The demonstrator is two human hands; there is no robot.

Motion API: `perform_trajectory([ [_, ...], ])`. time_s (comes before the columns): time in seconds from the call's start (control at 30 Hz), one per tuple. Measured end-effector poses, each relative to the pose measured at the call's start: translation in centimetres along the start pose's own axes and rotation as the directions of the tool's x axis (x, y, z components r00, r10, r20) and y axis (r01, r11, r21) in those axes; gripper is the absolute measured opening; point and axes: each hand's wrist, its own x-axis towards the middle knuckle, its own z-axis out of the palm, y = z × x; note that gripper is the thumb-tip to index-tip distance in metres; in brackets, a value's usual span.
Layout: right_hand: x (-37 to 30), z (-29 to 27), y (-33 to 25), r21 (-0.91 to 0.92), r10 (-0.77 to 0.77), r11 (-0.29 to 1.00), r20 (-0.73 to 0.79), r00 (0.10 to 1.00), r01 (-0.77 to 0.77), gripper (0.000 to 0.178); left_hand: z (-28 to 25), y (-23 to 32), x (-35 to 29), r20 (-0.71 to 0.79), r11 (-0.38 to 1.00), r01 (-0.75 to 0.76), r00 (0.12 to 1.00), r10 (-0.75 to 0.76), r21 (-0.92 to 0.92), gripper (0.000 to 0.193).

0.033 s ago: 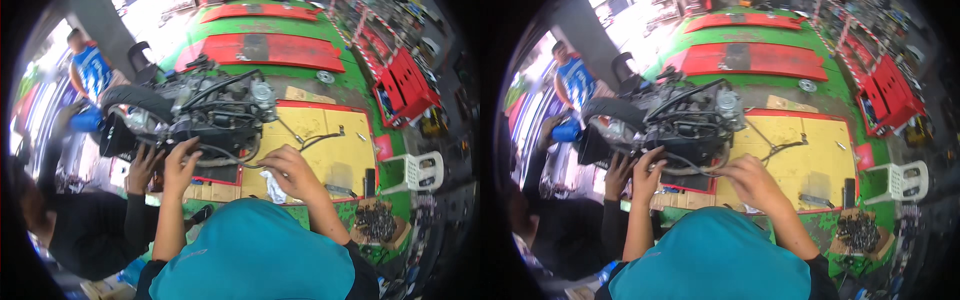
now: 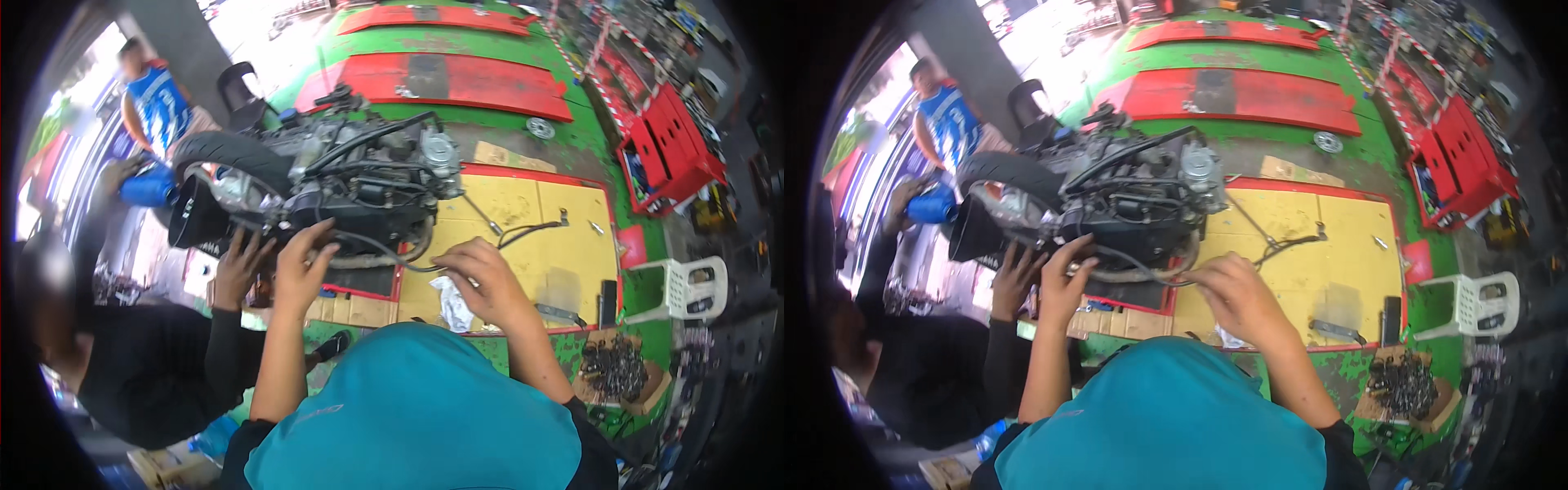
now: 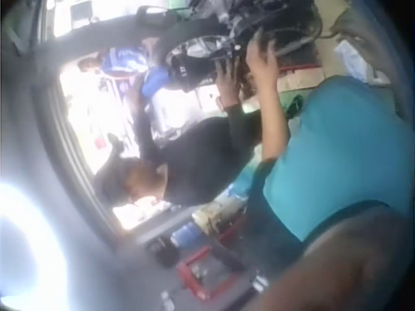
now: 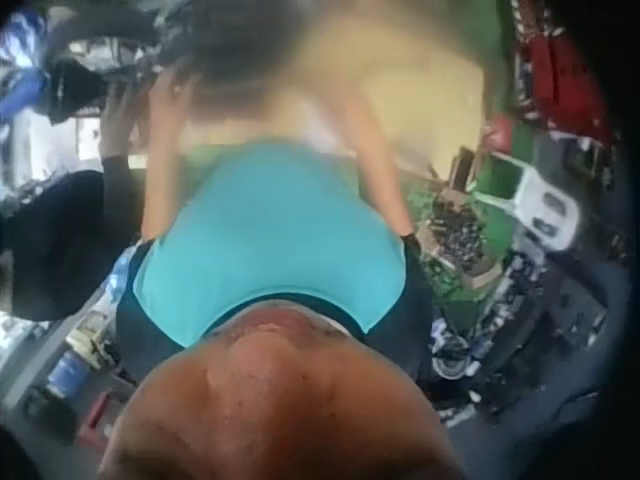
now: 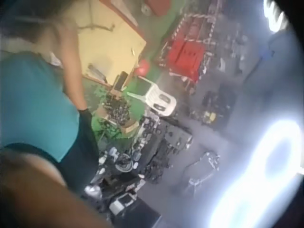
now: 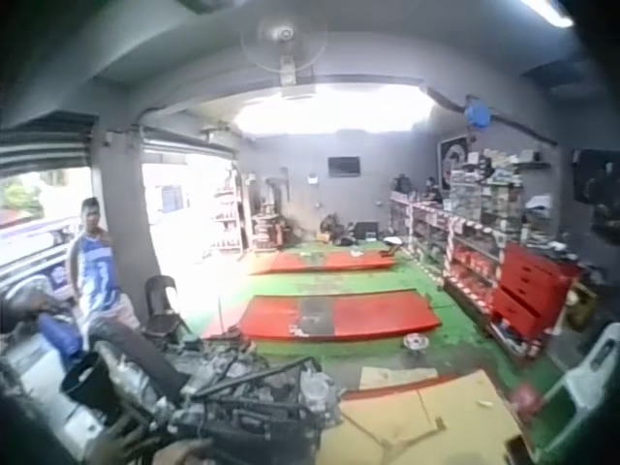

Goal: The person pours oil into a motorcycle engine using a funnel while another person assists. The person then removes the funnel and installs a metal side cover onto the motorcycle frame, securing it with bolts.

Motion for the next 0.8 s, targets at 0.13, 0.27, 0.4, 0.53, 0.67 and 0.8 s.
perform_trajectory([
  [0.13,-3.0,1.1,1.8,-0.139,0.115,0.984,0.009,0.993,-0.112,0.037,1.0,-0.3,-1.0,0.004,1.0,0.0,1.0,0.0,-0.018,0.048],
  [0.27,-4.5,1.3,4.0,-0.248,0.187,0.952,0.015,0.982,-0.177,0.024,1.7,0.1,-1.7,-0.025,0.985,0.053,0.998,-0.058,-0.165,0.064],
  [0.4,-5.2,-0.9,6.0,-0.404,0.361,0.865,0.087,0.929,-0.298,0.009,2.3,-0.2,-2.0,-0.082,0.946,-0.004,0.996,-0.024,-0.325,0.076],
  [0.53,-4.4,-3.6,4.9,-0.515,0.297,0.833,0.111,0.948,-0.2,0.012,2.8,-0.2,-2.4,-0.123,0.909,0.005,0.99,-0.062,-0.417,0.074],
  [0.67,-4.3,-5.1,3.8,-0.57,0.275,0.802,0.086,0.958,-0.18,0.012,3.5,-1.9,-3.7,-0.148,0.876,0.025,0.983,-0.11,-0.482,0.072],
  [0.8,-5.1,-4.8,4.6,-0.64,0.212,0.744,-0.046,0.976,-0.192,0.011,3.6,-3.0,-4.7,-0.155,0.883,0.082,0.973,-0.171,-0.463,0.07],
])
